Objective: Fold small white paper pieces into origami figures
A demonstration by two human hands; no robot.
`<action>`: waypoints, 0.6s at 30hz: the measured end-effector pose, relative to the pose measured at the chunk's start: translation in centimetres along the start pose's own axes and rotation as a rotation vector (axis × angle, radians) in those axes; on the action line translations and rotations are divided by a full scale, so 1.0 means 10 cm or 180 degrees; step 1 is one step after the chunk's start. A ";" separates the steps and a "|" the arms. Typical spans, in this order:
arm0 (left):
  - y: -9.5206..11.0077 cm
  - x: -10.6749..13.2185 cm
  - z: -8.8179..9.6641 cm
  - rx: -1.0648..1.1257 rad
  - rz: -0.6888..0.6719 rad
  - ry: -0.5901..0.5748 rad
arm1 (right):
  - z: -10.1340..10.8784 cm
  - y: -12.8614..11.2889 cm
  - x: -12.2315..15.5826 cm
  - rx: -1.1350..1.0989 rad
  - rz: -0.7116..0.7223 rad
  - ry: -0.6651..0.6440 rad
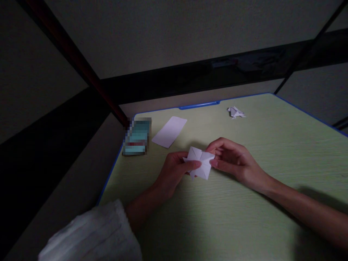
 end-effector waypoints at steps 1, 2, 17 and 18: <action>0.00 0.00 0.00 -0.0033 -0.0012 -0.0012 | 0.00 0.00 0.00 0.0030 -0.0015 -0.0014; 0.00 0.00 0.01 -0.0088 -0.0030 -0.0028 | 0.01 0.00 0.00 0.0075 -0.0019 -0.0023; -0.02 -0.02 0.00 -0.0838 -0.0098 0.0132 | 0.20 0.04 -0.07 0.0697 0.0164 -0.0755; -0.02 -0.02 0.00 -0.0864 -0.0069 0.0146 | 0.20 0.04 -0.07 0.0773 0.0205 -0.0873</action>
Point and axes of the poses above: each hand's wrist, its own x-axis away from the middle knuckle, its own z-axis out of the back of the hand, y = z × x, the point moved 1 cm from there along -x, towards the middle knuckle, and after that the axes turned 14 degrees about z, right-handed, at the moved point
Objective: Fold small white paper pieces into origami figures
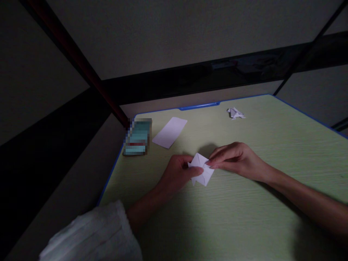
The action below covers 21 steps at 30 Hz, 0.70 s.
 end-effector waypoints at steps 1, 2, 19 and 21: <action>0.00 0.00 0.00 -0.0033 0.0025 0.0015 | 0.01 0.00 0.00 0.0085 0.0041 -0.0095; 0.00 0.00 0.00 -0.0075 0.0042 0.0038 | 0.01 -0.01 0.00 0.0174 0.0076 -0.0163; 0.03 0.03 0.00 -0.0755 -0.0311 0.0142 | -0.10 0.03 -0.01 -0.0343 -0.0610 0.0493; 0.03 0.03 0.00 -0.0867 -0.0365 0.0214 | -0.12 0.03 -0.02 -0.0362 -0.0661 0.0548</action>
Point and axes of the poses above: each hand's wrist, its own x-axis away from the middle knuckle, its own z-axis out of the back of the hand, y = z × x, the point moved 1 cm from there along -x, towards the middle knuckle, and after that the axes turned 14 degrees about z, right-handed, at the moved point
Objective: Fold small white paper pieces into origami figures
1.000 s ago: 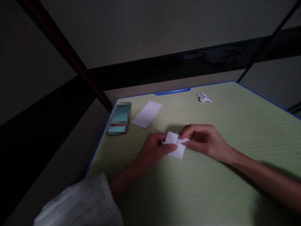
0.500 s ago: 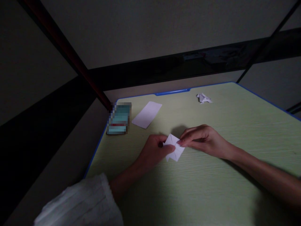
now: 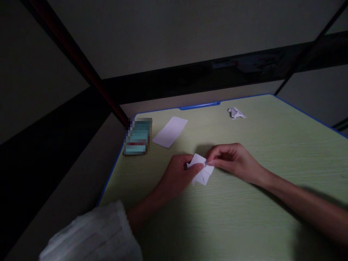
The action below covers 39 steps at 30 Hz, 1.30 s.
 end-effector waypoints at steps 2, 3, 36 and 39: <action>0.00 0.00 0.01 -0.0135 -0.0053 0.0084 | -0.01 0.01 0.00 0.0036 -0.0012 0.0054; 0.00 0.00 0.01 -0.0202 -0.0080 0.0128 | -0.02 0.01 0.00 0.0061 -0.0018 0.0076; -0.05 -0.03 -0.01 -0.0106 0.0039 0.0026 | -0.16 -0.02 0.04 0.0520 -0.0050 0.0419; -0.05 -0.04 -0.01 -0.0129 0.0013 0.0037 | -0.16 -0.02 0.04 0.0524 -0.0071 0.0426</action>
Point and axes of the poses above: each hand's wrist, its own x-axis away from the middle knuckle, its own z-axis out of the back of the hand, y = z × x, the point moved 1 cm from there along -x, towards the middle knuckle, and after that the axes turned 14 degrees about z, right-handed, at the moved point
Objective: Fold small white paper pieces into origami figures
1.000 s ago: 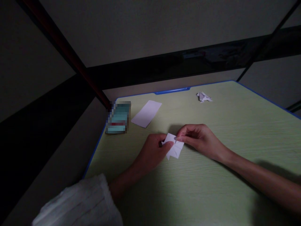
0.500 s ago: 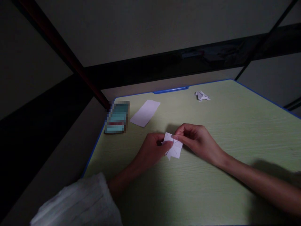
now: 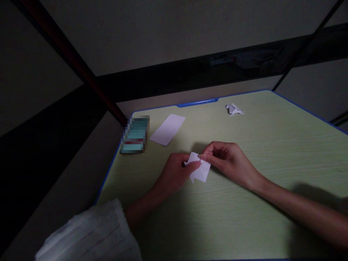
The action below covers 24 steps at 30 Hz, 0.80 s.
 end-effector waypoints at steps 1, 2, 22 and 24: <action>0.00 0.00 0.00 0.0005 -0.0006 -0.0003 | 0.00 0.00 0.00 0.0011 -0.0013 0.0002; 0.01 0.00 0.00 0.0012 -0.0009 -0.0007 | 0.00 0.00 0.00 0.0021 -0.0023 0.0007; -0.01 0.01 -0.03 0.0115 0.0006 0.0019 | -0.01 -0.02 0.03 0.0285 0.0091 0.0092; -0.02 0.01 -0.02 0.0119 -0.0020 0.0067 | -0.01 -0.02 0.02 0.0217 0.0078 0.0068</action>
Point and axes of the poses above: each hand's wrist, its own x-axis away from the middle knuckle, its own z-axis out of the back of the hand, y = z × x, the point moved 1 cm from there along -x, towards the middle knuckle, and after that the axes turned 14 degrees about z, right-handed, at the moved point
